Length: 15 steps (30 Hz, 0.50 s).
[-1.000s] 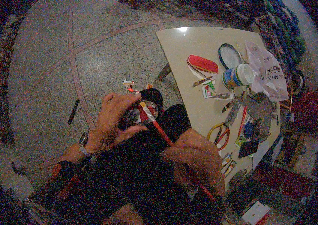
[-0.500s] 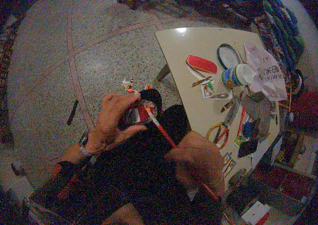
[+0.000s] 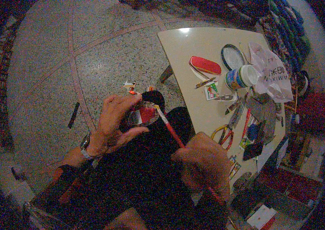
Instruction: The person applies glue with a brush to fabric and cardboard components, then cuts out a patterned fabric shape using scissors to assemble shoe insoles.
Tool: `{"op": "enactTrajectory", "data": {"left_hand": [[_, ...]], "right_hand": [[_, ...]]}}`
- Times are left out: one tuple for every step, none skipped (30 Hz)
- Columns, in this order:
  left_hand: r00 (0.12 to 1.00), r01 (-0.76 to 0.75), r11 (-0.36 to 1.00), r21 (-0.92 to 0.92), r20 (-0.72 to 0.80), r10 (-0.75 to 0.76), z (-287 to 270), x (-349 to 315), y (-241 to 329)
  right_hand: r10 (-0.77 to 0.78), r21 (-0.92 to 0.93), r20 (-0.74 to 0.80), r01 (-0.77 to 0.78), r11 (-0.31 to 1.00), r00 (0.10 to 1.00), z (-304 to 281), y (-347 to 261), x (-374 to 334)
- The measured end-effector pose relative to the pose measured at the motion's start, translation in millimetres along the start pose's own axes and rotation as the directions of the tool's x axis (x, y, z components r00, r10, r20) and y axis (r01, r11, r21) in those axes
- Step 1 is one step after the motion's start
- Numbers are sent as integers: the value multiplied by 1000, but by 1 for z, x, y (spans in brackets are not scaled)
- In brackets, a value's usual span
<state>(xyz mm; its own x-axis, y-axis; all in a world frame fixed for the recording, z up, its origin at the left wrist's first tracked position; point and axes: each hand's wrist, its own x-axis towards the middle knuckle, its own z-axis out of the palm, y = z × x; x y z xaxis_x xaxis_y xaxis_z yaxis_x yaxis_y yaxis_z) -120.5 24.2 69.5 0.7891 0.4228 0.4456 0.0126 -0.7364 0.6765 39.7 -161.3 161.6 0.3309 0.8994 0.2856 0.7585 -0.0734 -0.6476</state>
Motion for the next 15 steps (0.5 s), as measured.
{"op": "enactTrajectory", "data": {"left_hand": [[1000, 3, 1000, 7, -4, -3, 0, -1, 0], [1000, 2, 1000, 4, -2, -2, 0, -1, 0], [1000, 0, 1000, -1, 2, 0, 1, 0, 0], [1000, -2, 1000, -7, 6, 2, 1, 2, 0], [1000, 1, 1000, -2, 5, -1, 0, 1, 0], [1000, 3, 1000, 1, -1, -3, 0, 0, 0], [1000, 4, 1000, 5, -7, -4, -1, -1, -1], [1000, 6, 1000, 5, -12, -6, -1, -1, -1], [1000, 11, 1000, 2, -12, -11, -1, -2, -2], [1000, 16, 1000, -1, -13, -16, -2, -2, -2], [1000, 20, 1000, -2, -9, -20, -2, -1, -1], [1000, 20, 1000, 1, -6, -20, -2, -1, 0], [1000, 21, 1000, 4, -4, -21, -1, 0, 1], [1000, 21, 1000, 0, 1, -21, -2, 0, 0], [1000, 19, 1000, -10, 4, -19, -2, 0, -1]], "right_hand": [[-16, 4, -4, 16, 1000, 1000, 2, 2, -1], [7, -12, -13, -7, 1000, 1000, 5, -3, -2], [14, -13, 4, -14, 1000, 1000, 5, -5, -2], [23, -14, 21, -22, 1000, 1000, 4, -8, -1], [5, 9, 69, -6, 1000, 998, 2, -7, 0], [-4, 4, 98, 4, 1000, 995, -1, -7, 1], [-13, -1, 127, 13, 1000, 992, -4, -8, 2], [-11, -36, 139, 16, 999, 990, -8, -10, 4], [-15, -36, 133, 20, 999, 991, -7, -8, 3], [-20, -36, 127, 24, 999, 992, -6, -6, 3], [-27, 3, 100, 26, 1000, 995, 0, 4, -1], [7, -1, 113, -7, 1000, 994, 0, 4, -3], [40, -4, 127, -40, 999, 991, -1, 5, -6], [122, -59, 176, -113, 992, 977, -5, -4, -13], [98, 26, 116, -102, 994, 988, -3, -4, -14]]}}
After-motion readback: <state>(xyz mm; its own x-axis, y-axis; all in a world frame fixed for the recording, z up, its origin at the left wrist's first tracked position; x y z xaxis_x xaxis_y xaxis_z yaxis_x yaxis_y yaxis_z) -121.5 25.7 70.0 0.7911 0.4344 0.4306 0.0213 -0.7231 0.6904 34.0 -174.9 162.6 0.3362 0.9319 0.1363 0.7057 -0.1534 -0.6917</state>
